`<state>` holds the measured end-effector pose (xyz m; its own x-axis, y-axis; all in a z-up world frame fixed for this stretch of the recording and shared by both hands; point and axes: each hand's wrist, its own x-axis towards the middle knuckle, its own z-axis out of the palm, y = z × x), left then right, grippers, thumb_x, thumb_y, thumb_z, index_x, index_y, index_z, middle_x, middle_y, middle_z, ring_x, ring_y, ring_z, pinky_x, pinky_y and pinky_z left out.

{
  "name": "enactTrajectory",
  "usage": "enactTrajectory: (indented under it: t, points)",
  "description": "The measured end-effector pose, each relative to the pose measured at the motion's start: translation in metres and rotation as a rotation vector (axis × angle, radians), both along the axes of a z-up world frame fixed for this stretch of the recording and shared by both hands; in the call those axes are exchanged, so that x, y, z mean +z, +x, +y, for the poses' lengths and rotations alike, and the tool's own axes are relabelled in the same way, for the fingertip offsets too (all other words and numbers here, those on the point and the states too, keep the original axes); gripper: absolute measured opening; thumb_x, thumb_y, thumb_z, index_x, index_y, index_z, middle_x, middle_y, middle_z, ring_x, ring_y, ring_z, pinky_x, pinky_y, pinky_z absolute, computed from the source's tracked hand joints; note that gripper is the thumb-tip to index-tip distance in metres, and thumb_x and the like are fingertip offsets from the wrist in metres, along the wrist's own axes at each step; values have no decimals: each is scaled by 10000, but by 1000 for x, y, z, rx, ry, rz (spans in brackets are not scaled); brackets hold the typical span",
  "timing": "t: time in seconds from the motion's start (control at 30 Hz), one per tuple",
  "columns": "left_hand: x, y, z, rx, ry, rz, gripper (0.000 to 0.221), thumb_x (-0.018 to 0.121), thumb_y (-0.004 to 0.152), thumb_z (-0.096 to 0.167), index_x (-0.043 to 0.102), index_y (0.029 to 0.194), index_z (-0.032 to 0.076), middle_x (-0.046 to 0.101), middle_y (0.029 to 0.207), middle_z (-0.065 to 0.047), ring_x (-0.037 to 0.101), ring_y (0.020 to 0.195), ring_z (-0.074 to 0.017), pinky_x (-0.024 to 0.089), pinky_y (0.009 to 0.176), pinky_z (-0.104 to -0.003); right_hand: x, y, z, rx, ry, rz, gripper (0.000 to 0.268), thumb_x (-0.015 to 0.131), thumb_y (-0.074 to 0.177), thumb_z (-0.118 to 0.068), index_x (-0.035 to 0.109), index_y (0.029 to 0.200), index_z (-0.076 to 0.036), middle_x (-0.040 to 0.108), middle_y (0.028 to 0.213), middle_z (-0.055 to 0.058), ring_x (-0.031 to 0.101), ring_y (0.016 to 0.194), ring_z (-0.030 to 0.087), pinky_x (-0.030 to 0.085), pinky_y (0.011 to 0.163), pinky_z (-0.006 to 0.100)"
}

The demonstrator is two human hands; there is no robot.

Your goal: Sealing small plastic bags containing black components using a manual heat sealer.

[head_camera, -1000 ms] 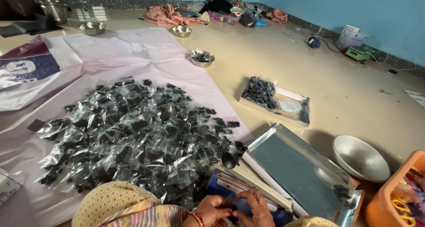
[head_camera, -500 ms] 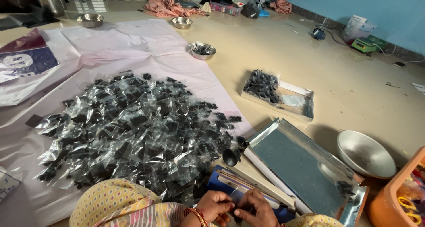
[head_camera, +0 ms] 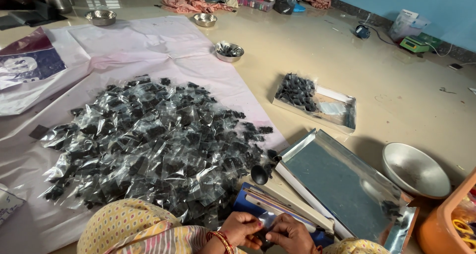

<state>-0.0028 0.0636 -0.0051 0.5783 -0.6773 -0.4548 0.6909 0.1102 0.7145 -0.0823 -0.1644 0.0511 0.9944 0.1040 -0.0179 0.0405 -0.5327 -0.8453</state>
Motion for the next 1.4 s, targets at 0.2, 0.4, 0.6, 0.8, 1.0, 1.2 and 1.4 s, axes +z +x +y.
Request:
enactTrajectory:
  t: [0.2,0.4,0.6,0.8,1.0,1.2,1.4]
  points:
    - [8,-2,2,-58,-16,36,261,736,993,155,689,1152,-46,725,934,-162,749,674,-259,664,624,-401,-5,-1,-6,115,90,49,179,869,818,-185,796,809,-22,670,938,43,684,920,171,543,842,334]
    - [3,0,2,58,33,25,267,726,965,194,706,1124,-19,749,949,-135,744,640,-261,638,555,-395,12,-1,-2,-32,69,203,280,924,771,-145,685,878,-49,639,884,52,632,859,139,530,797,331]
    - [-9,-4,1,-121,-14,15,282,777,970,155,681,1186,2,722,921,-151,753,687,-276,633,579,-386,19,0,3,-19,101,432,126,748,845,-75,773,967,-86,556,939,-8,699,854,157,601,773,355]
    - [3,-4,2,-178,-36,37,441,828,937,100,634,1307,-43,747,954,-153,760,723,-275,628,605,-383,12,-1,5,42,90,122,215,760,823,-57,736,1032,-101,653,941,7,682,902,143,545,851,318]
    - [11,-5,3,-97,26,53,495,813,913,118,581,1324,-32,755,960,-151,756,706,-273,638,593,-386,5,-1,-1,-12,25,186,217,896,802,-163,719,865,-55,610,896,16,645,898,138,526,823,312]
    - [4,-5,2,-147,-15,36,481,826,933,124,603,1320,-53,737,956,-175,758,709,-276,634,585,-368,-17,1,-5,152,152,161,144,853,847,-43,763,954,-76,498,940,-6,583,930,125,485,846,287]
    - [23,-8,5,-125,9,12,390,798,942,167,644,1266,14,749,932,-143,758,693,-253,626,575,-362,-28,2,-4,155,589,182,444,820,870,130,553,1155,-81,498,956,-38,512,909,92,438,788,263]
